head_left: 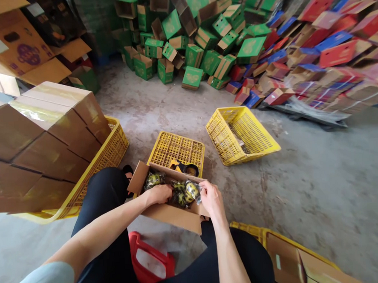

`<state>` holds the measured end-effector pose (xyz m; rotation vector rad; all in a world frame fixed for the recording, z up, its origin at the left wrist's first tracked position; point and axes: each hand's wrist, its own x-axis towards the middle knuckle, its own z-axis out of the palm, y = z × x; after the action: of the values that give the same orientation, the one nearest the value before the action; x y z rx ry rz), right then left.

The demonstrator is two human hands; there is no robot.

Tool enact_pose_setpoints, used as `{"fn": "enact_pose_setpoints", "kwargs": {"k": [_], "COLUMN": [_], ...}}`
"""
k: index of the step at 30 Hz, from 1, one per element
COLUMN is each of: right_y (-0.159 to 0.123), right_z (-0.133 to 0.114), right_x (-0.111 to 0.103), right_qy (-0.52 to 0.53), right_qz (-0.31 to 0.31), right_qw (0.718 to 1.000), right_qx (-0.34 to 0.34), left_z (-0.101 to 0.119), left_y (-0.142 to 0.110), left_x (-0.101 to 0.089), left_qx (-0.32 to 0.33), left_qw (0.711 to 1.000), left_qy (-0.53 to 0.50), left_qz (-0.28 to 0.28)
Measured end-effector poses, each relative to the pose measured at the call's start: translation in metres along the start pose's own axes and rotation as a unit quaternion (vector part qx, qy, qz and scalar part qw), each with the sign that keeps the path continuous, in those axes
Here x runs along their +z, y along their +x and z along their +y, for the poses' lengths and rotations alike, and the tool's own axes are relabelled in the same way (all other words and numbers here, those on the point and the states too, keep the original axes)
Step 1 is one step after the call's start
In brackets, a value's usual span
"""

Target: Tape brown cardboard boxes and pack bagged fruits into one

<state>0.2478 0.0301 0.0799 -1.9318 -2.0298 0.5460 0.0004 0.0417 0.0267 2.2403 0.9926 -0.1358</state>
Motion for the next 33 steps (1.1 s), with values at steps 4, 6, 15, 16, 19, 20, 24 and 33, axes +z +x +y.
{"fn": "enact_pose_setpoints", "kwargs": {"k": [4, 6, 15, 16, 19, 20, 24, 33], "right_y": [-0.002, -0.003, 0.002, 0.001, -0.003, -0.005, -0.008, -0.012], "right_z": [-0.001, -0.003, -0.007, -0.008, -0.012, -0.013, -0.019, -0.037], "right_x": [0.005, 0.006, 0.001, 0.001, 0.005, 0.006, 0.005, 0.020], "right_qy": [-0.013, -0.019, -0.041, -0.039, -0.038, -0.037, -0.022, 0.058], "right_qz": [-0.001, -0.030, -0.126, -0.130, -0.144, -0.148, -0.160, -0.192], "right_qw": [1.000, 0.999, 0.990, 0.989, 0.988, 0.987, 0.985, 0.960], "right_qx": [0.000, -0.007, -0.053, -0.053, -0.046, -0.044, -0.056, -0.195], "left_z": [-0.002, -0.002, 0.002, 0.002, 0.002, 0.002, 0.004, 0.005], "left_y": [0.011, 0.014, 0.011, 0.010, 0.009, 0.009, 0.009, 0.007], "left_x": [0.010, 0.014, 0.020, 0.021, 0.025, 0.026, 0.028, 0.027], "left_qx": [-0.015, -0.031, -0.069, -0.067, -0.072, -0.077, -0.095, -0.107], "left_qw": [0.999, 0.999, 0.995, 0.995, 0.994, 0.993, 0.991, 0.991], "left_qy": [0.021, 0.032, 0.071, 0.075, 0.081, 0.082, 0.080, 0.071], "left_qz": [-0.032, -0.029, 0.013, 0.014, 0.027, 0.033, 0.047, 0.041]}}
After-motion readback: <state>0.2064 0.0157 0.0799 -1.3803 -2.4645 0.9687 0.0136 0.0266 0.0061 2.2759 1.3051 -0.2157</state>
